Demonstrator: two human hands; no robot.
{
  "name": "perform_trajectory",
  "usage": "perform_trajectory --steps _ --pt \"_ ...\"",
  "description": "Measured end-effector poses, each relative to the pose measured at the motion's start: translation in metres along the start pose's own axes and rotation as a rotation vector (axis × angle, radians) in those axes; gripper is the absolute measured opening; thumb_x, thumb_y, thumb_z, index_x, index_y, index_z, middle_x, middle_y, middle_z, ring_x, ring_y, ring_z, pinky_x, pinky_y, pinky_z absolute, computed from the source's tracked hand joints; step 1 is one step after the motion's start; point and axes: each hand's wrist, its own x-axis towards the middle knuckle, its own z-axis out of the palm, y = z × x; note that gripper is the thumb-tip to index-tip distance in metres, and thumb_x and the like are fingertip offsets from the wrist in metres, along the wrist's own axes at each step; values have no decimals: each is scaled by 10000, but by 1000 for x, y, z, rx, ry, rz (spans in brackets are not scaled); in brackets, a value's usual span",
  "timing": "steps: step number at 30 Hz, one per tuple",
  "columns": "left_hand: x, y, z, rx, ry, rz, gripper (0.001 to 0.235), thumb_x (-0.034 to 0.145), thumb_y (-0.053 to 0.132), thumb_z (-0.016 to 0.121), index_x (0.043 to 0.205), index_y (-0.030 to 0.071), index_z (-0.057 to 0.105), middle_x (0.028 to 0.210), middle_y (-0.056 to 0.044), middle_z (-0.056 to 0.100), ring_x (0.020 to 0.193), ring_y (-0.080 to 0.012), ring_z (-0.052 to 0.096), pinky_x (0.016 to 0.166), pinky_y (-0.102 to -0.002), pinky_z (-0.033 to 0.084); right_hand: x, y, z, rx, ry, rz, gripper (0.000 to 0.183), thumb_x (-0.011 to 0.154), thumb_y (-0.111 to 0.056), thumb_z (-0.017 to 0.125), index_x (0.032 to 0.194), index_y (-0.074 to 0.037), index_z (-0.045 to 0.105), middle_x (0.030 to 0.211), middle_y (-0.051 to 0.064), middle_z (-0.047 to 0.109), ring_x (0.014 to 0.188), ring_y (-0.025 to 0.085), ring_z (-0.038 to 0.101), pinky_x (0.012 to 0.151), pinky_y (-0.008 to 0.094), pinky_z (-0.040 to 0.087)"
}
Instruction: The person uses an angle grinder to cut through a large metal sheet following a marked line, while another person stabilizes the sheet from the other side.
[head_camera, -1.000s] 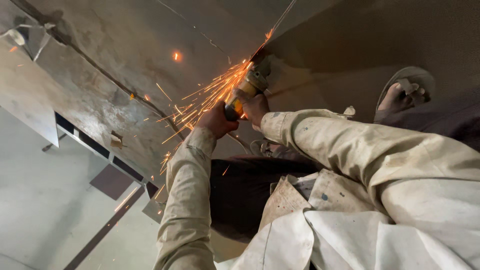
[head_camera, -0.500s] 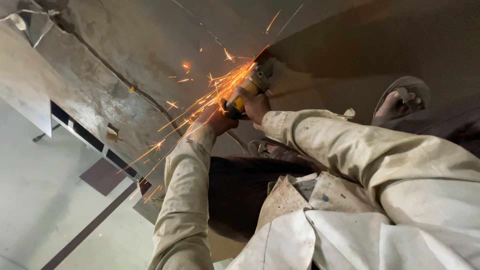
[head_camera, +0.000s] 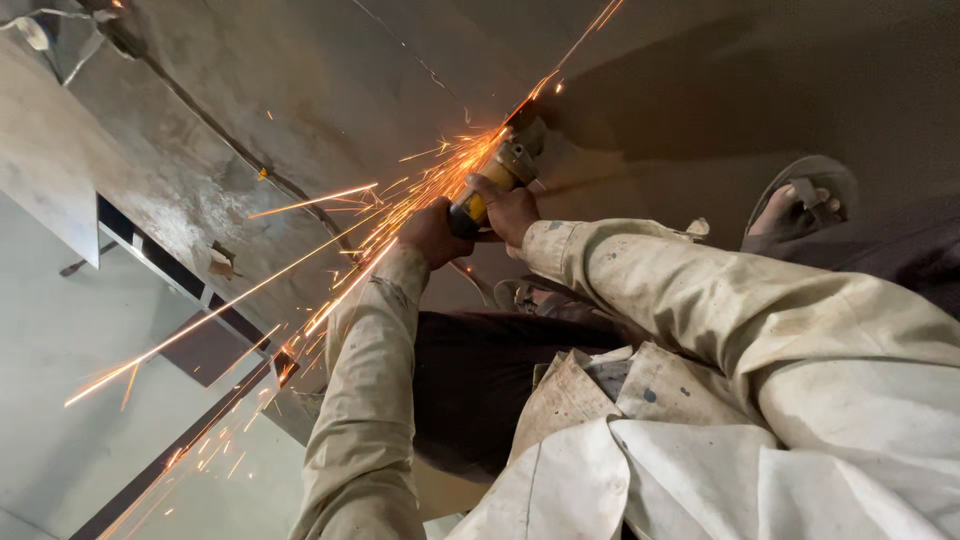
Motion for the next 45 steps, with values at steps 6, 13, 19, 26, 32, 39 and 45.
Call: perform_trajectory --steps 6,13,19,26,32,39,45 --pt "-4 7 -10 7 -40 39 608 665 318 852 1165 64 617 1055 -184 730 1001 -359 707 854 -449 563 -3 -2 1 -29 43 -43 624 805 -508 778 1125 10 639 969 127 739 827 234 768 680 424 695" --pt "-3 7 -12 -25 -47 -15 630 653 334 851 1176 73 616 1031 -174 732 963 -341 721 830 -434 567 2 3 2 -10 34 -145 618 812 -509 776 1112 17 656 968 121 733 848 242 756 665 434 668" --pt "2 3 -6 28 -32 0 615 657 347 852 1145 62 610 982 -169 727 926 -329 719 820 -431 568 5 4 2 -4 18 -83 632 809 -530 761 1091 25 652 961 137 735 832 243 765 661 439 655" --pt "-1 0 -7 -7 7 79 584 652 341 842 1120 65 630 1009 -175 725 943 -346 713 823 -447 568 -2 -2 -1 10 -19 -32 659 776 -540 761 1098 20 635 987 146 723 839 237 761 668 456 656" --pt "-4 7 -12 30 -51 -8 642 672 349 840 1208 96 593 1042 -175 723 995 -366 707 831 -468 557 1 2 0 -17 21 -54 677 825 -539 768 1089 76 670 976 168 739 824 256 759 687 434 691" --pt "-10 12 -14 7 -58 -5 599 673 335 827 1181 96 618 1038 -157 739 995 -334 730 854 -445 574 7 5 -2 -48 31 -59 669 793 -518 771 1112 55 637 978 157 736 820 227 767 678 437 666" --pt "-8 10 -13 59 -70 -23 617 691 352 846 1192 83 608 1069 -176 724 1027 -351 709 863 -459 562 9 7 -4 -66 29 -80 663 805 -514 780 1119 51 631 977 154 736 830 231 769 704 413 697"
